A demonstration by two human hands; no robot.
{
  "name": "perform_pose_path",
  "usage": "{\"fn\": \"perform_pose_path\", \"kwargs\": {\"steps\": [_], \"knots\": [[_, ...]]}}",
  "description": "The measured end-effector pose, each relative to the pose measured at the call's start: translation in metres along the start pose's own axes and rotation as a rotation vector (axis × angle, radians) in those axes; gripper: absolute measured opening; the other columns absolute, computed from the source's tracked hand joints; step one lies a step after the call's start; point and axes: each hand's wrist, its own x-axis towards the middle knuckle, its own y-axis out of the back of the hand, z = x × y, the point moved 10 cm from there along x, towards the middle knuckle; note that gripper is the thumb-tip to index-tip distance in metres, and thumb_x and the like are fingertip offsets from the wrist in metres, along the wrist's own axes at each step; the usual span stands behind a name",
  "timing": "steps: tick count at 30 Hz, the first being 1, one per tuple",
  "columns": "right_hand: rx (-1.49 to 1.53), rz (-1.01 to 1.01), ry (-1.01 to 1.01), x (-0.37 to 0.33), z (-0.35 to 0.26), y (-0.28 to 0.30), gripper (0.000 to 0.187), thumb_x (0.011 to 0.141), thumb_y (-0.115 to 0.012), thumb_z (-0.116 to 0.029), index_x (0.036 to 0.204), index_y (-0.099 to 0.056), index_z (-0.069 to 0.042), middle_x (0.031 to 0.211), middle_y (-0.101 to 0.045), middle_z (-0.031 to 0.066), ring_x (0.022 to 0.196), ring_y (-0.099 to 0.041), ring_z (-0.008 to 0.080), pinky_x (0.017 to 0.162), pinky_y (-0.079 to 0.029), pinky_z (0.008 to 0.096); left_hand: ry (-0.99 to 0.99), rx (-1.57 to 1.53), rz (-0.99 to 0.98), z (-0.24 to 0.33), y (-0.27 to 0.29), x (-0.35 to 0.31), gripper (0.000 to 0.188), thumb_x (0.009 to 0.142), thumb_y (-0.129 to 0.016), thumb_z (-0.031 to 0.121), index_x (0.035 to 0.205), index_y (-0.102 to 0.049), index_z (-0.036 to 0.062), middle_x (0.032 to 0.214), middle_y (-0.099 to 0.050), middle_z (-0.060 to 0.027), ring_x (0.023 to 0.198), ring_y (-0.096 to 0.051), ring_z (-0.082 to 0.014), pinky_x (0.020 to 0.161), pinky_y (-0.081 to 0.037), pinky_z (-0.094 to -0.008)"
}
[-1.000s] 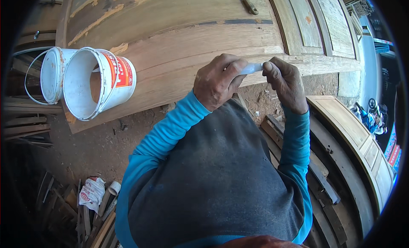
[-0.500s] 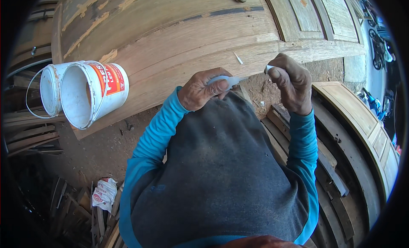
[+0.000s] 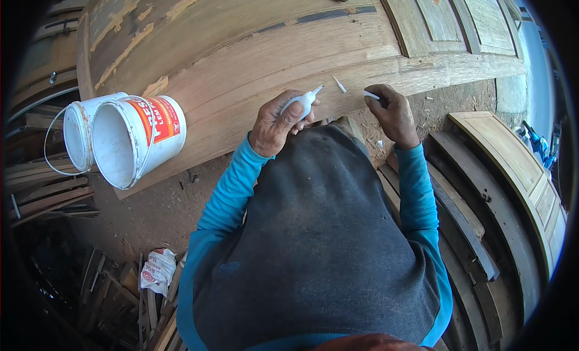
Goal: The person fills cracks in a wooden door by applying glue from a small bottle into a groove, then pressing and smoothing a small wooden sliver into the groove with a putty knife and by hand.
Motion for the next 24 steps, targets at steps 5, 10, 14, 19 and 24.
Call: {"fn": "perform_pose_path", "kwargs": {"steps": [5, 10, 14, 19, 24], "knots": [[-0.026, 0.165, 0.058, 0.009, 0.005, 0.014, 0.027, 0.095, -0.071, -0.014, 0.118, -0.071, -0.001, 0.095, -0.072, 0.0165, 0.083, -0.071, 0.0260, 0.076, -0.055, 0.0377, -0.002, -0.016, 0.045, -0.004, 0.004, -0.002, 0.049, 0.108, -0.058, 0.046, 0.127, -0.066, 0.0013, 0.093, -0.068, -0.0034, 0.075, -0.054, -0.0073, 0.066, -0.048, -0.0246], [-0.422, 0.432, 0.282, 0.003, -0.029, 0.030, 0.025, 0.093, -0.074, -0.016, 0.115, -0.072, -0.004, 0.100, -0.071, 0.0156, 0.089, -0.071, 0.0329, 0.080, -0.055, 0.0431, -0.040, 0.060, 0.096, -0.006, 0.008, -0.004, 0.048, 0.105, -0.065, 0.040, 0.134, -0.064, 0.0008, 0.105, -0.070, -0.0065, 0.086, -0.060, -0.0098, 0.073, -0.052, -0.0255], [-0.335, 0.421, 0.304, -0.007, -0.053, 0.017, 0.022, 0.092, -0.076, -0.015, 0.112, -0.073, -0.005, 0.101, -0.070, 0.0136, 0.086, -0.071, 0.0314, 0.076, -0.056, 0.0421, -0.082, 0.129, 0.134, -0.002, 0.009, -0.007, 0.046, 0.103, -0.069, 0.037, 0.134, -0.065, 0.0031, 0.110, -0.071, -0.0079, 0.096, -0.064, -0.0118, 0.083, -0.056, -0.0273], [-0.008, 0.226, 0.270, -0.017, -0.089, -0.013, 0.013, 0.092, -0.074, -0.007, 0.104, -0.074, -0.003, 0.094, -0.071, 0.0134, 0.078, -0.071, 0.0268, 0.070, -0.056, 0.0354, -0.176, 0.230, 0.165, 0.003, 0.010, -0.011, 0.046, 0.102, -0.070, 0.037, 0.133, -0.066, 0.0041, 0.114, -0.072, -0.0076, 0.106, -0.066, -0.0141, 0.088, -0.057, -0.0288], [0.154, 0.174, 0.272, -0.027, -0.110, -0.021, 0.012, 0.093, -0.075, -0.008, 0.104, -0.074, -0.002, 0.093, -0.070, 0.0117, 0.077, -0.069, 0.0201, 0.069, -0.054, 0.0321, -0.114, 0.259, 0.182, 0.003, 0.012, -0.017, 0.044, 0.103, -0.069, 0.037, 0.132, -0.066, 0.0039, 0.115, -0.073, -0.0071, 0.106, -0.067, -0.0140, 0.085, -0.057, -0.0287]]}}
